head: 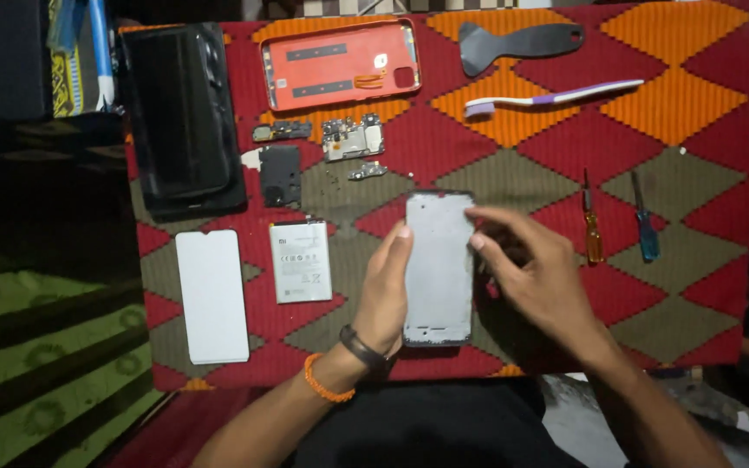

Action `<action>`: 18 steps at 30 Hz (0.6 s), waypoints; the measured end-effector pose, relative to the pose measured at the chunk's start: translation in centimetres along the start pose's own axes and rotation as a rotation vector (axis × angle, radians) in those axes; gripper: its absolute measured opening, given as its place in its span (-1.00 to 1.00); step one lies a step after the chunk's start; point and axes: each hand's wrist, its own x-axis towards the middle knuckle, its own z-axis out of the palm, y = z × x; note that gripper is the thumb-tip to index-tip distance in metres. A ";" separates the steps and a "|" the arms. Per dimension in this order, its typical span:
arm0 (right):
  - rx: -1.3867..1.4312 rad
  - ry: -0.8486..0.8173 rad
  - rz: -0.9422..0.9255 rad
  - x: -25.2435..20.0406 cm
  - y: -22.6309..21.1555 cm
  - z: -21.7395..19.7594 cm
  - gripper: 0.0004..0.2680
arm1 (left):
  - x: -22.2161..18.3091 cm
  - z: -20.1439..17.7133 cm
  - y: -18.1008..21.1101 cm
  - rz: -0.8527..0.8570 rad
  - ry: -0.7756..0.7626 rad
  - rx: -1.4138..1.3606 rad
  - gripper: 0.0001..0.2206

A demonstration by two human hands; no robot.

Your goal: Cleaning the internal frame and battery of a disassembled smartphone using a toothbrush to remove dust or residue.

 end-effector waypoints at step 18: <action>-0.033 -0.047 0.086 2.5 -1.0 -0.7 -0.68 | -2.5 -2.8 0.8 0.456 -0.218 1.294 -0.04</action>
